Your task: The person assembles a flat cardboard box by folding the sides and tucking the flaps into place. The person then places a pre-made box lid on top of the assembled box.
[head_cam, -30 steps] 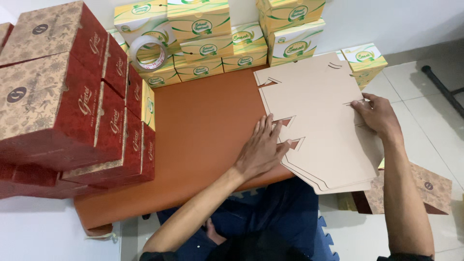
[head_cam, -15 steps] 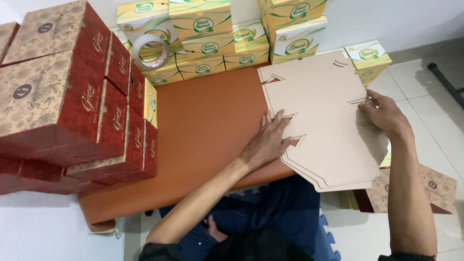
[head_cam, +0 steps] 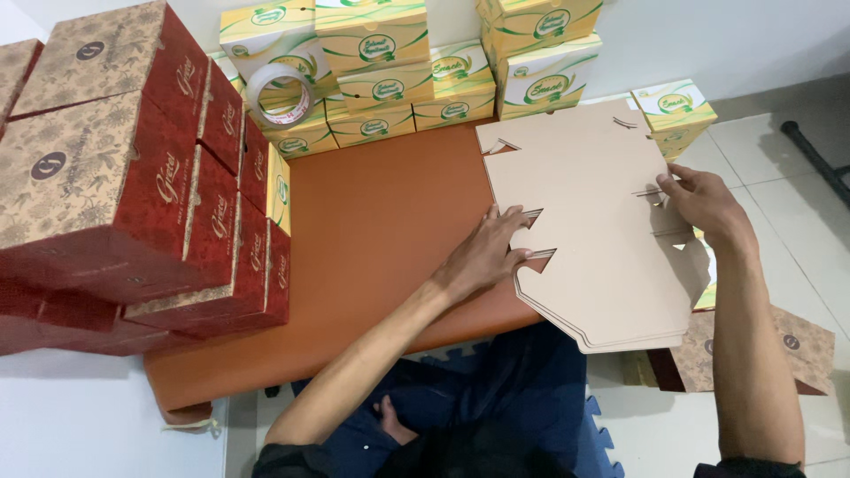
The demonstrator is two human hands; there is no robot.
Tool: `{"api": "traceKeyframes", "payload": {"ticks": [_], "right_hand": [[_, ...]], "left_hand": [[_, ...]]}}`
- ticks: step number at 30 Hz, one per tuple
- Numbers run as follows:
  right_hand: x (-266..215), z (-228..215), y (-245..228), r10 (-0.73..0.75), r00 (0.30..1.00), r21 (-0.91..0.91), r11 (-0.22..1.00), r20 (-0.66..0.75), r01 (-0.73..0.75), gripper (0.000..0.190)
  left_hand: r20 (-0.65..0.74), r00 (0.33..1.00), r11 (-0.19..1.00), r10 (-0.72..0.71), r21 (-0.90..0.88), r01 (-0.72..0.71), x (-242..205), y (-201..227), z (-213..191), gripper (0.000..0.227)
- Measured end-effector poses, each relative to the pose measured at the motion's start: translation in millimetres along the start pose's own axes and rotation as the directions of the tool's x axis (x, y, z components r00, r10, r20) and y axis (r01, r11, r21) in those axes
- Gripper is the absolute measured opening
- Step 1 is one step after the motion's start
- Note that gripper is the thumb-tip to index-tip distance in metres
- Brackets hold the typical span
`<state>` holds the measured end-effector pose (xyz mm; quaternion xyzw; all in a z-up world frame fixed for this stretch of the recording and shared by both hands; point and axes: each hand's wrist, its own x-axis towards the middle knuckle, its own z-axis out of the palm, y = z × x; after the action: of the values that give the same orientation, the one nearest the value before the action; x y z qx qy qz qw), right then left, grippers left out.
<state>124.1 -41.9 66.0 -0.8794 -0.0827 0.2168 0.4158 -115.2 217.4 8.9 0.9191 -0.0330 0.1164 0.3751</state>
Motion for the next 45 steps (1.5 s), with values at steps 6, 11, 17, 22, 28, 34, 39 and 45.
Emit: {"api": "traceKeyframes", "payload": {"ticks": [6, 11, 17, 22, 28, 34, 39, 45], "right_hand": [[8.2, 2.9, 3.9, 0.007, 1.0, 0.02, 1.0, -0.022, -0.007, 0.052], [-7.6, -0.7, -6.4, -0.011, 0.999, 0.062, 0.998, 0.03, 0.009, 0.059], [-1.4, -3.3, 4.2, -0.029, 0.996, 0.13, 0.991, 0.088, 0.018, 0.054], [-6.3, -4.1, 2.4, -0.038, 0.99, 0.246, 0.969, 0.134, 0.003, 0.058], [-18.3, -2.3, -11.3, 0.018, 0.991, 0.251, 0.967, 0.134, -0.052, 0.058], [-31.4, 0.7, -23.5, 0.046, 0.996, 0.07, 0.996, 0.08, -0.051, 0.062], [0.4, 4.2, 11.7, -0.053, 0.997, 0.151, 0.987, 0.059, 0.044, 0.065], [-10.1, 4.0, 0.5, -0.05, 0.998, -0.163, 0.986, -0.025, 0.045, 0.066]], "left_hand": [[0.142, 0.988, 0.957, -0.068, 0.289, 0.024, 3.7, 13.5, -2.1, 0.038], [0.105, 0.993, 0.977, -0.053, 0.213, 0.03, 5.7, 31.8, -12.1, 0.045], [0.139, 0.99, 0.976, 0.006, 0.214, -0.036, 4.2, 20.1, -6.6, 0.04], [0.155, 0.988, 0.965, 0.018, 0.255, -0.058, -2.7, 19.3, -14.1, 0.031], [0.185, 0.983, 0.987, -0.006, 0.159, -0.024, -26.0, 23.4, -48.2, 0.034], [0.108, 0.994, 0.971, -0.037, 0.237, 0.01, -78.2, 22.7, -91.6, 0.046], [-0.017, 0.982, 0.958, -0.19, 0.217, 0.189, -143.6, 17.1, -122.6, 0.031], [-0.053, 0.952, 0.921, -0.302, 0.24, 0.305, -191.2, -7.2, -125.3, 0.037]]}}
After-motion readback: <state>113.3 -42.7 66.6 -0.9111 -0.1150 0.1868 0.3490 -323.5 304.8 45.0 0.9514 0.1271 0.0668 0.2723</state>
